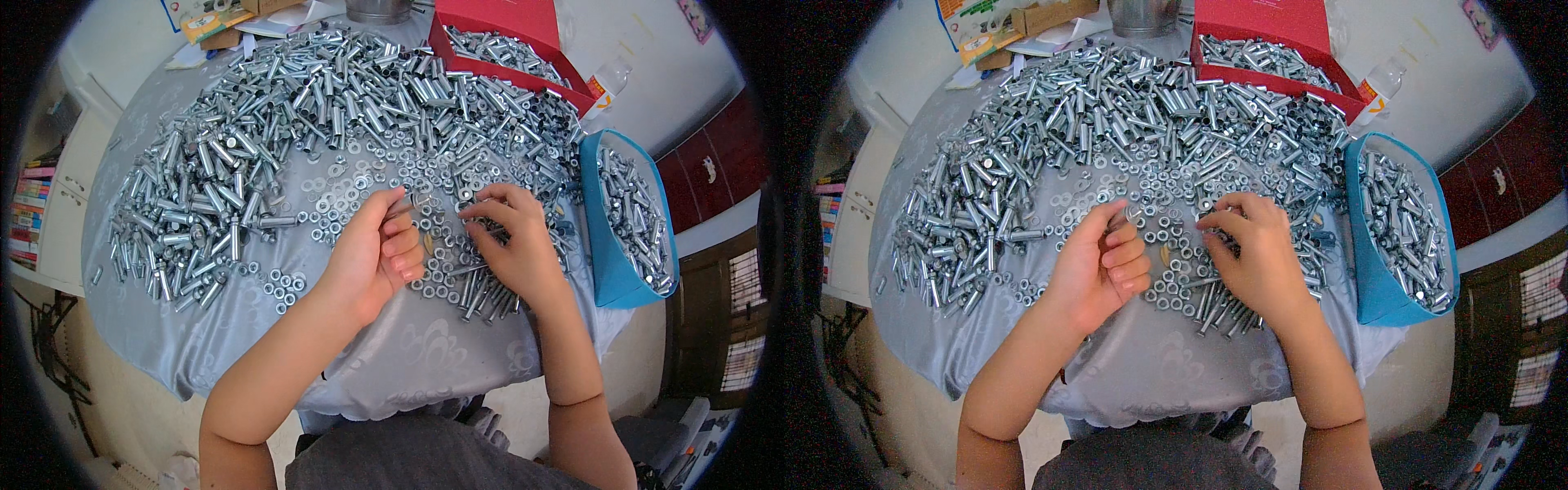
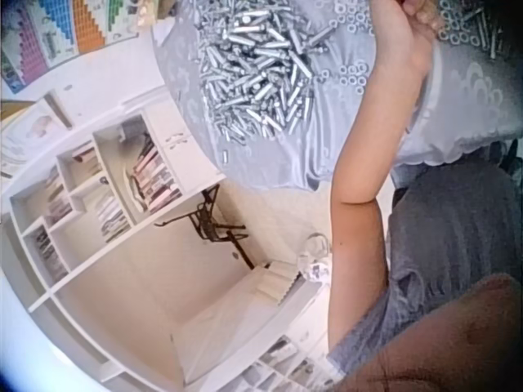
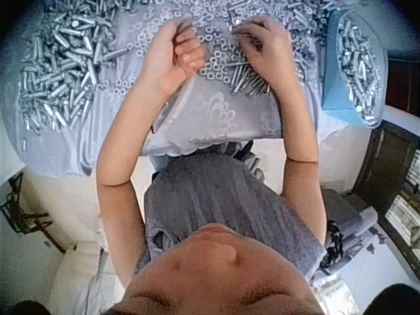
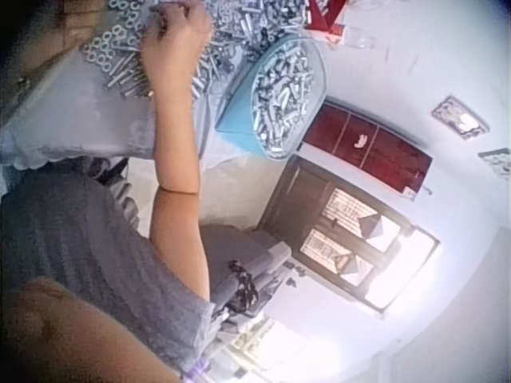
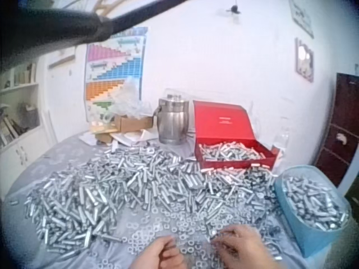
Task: The person repeatedly picks up bolts and washers from a large pile on a table. They thread the washers onto the bolts by hand and place the assembled units into a blue container. The process is continuous and repetitive throughout the clip.
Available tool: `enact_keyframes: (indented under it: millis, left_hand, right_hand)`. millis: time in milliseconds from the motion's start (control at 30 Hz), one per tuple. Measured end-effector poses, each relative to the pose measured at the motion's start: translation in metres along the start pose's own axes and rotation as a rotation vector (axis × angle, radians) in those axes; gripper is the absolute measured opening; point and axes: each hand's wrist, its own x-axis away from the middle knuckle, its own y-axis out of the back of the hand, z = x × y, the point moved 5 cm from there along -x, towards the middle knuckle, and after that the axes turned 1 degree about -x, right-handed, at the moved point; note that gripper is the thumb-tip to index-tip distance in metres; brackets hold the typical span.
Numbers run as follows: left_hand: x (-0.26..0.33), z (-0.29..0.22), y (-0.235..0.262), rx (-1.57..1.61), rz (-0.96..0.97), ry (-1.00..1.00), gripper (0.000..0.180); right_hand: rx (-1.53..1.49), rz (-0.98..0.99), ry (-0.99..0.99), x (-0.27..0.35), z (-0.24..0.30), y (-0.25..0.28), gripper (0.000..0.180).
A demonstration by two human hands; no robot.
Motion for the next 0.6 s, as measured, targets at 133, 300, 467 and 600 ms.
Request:
enact_keyframes:
  millis: [133, 300, 467, 600]
  left_hand:
    - [0.000, 0.001, 0.002, -0.019, -0.026, -0.008, 0.040]
    - [0.002, 0.004, -0.001, -0.052, -0.062, 0.002, 0.040]
    - [0.001, 0.004, 0.002, -0.089, -0.069, -0.018, 0.038]
    - [0.001, 0.007, -0.001, -0.247, -0.153, -0.056, 0.036]
  right_hand:
    - [0.026, 0.124, 0.066, 0.001, 0.010, -0.004, 0.015]
    - [0.003, 0.155, 0.094, 0.002, 0.015, -0.008, 0.018]
    - [-0.405, 0.113, -0.199, 0.001, 0.010, -0.006, 0.014]
    - [-1.068, 0.043, -0.412, 0.006, 0.006, -0.009, 0.014]
